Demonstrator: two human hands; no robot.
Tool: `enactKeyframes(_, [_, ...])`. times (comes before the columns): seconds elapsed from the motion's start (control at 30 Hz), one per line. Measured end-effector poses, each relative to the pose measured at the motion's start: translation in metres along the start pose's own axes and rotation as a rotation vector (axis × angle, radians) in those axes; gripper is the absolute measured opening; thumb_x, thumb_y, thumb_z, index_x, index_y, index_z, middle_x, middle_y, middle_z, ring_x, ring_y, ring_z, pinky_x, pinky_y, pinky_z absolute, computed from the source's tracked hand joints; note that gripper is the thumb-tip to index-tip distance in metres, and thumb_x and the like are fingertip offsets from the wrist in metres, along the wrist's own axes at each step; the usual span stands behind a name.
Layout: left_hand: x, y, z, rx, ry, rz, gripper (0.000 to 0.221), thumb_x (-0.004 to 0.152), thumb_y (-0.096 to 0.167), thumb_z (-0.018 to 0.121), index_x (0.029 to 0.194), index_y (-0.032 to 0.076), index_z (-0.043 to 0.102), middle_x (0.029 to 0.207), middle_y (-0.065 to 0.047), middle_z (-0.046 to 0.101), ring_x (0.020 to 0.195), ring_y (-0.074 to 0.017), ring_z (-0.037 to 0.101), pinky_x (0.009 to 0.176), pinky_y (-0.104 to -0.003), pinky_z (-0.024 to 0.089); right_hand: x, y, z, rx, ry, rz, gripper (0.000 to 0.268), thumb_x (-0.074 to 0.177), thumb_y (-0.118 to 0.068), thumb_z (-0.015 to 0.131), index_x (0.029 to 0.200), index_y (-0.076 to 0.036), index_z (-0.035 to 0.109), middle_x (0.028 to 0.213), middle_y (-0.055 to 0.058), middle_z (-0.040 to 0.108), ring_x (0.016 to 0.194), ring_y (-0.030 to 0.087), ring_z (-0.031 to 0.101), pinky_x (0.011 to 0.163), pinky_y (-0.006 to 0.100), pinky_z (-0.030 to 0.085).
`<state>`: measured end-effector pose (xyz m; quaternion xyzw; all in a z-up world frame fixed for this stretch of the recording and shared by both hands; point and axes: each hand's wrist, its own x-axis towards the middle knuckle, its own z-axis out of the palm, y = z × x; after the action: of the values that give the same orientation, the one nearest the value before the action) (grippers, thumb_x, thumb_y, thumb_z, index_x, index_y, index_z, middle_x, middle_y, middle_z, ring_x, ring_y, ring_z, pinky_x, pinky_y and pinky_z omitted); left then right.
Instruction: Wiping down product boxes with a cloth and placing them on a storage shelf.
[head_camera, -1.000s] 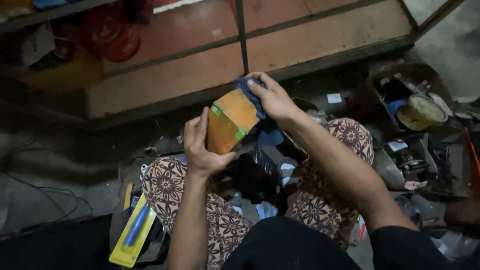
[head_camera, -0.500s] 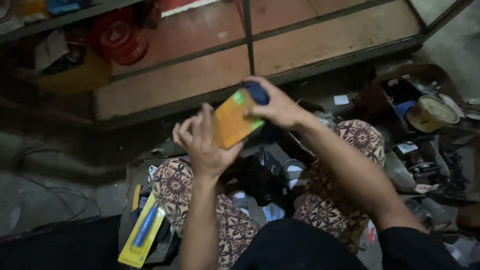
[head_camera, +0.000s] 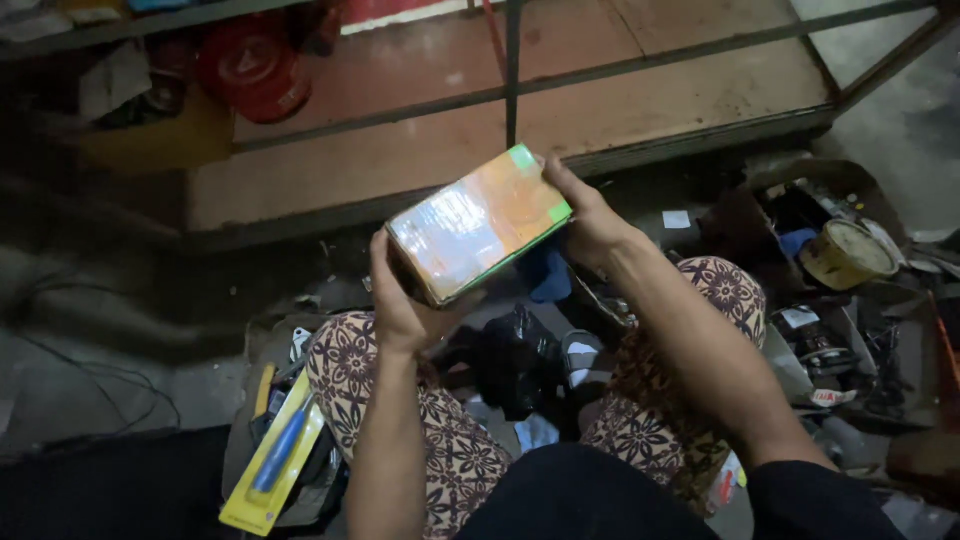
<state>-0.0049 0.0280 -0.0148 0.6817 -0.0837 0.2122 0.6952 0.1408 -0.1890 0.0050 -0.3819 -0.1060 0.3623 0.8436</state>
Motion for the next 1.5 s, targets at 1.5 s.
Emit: enactKeyframes(1.5, [0.008,-0.001,0.021,0.651,0.104,0.281,0.094,0.062,0.030,0.098,0.137,0.004,0.048,0.124,-0.019,0.057,0.115,-0.0387,0.059,0.100,-0.046,0.050,-0.033,0.014,0.057,-1.396,-0.255,-0.733,0.054,0.108,-0.032,0.047,0.154,-0.004,0.047,0.169,0.025,0.031,0.161,0.044,0.023,0.133,0.050,0.018])
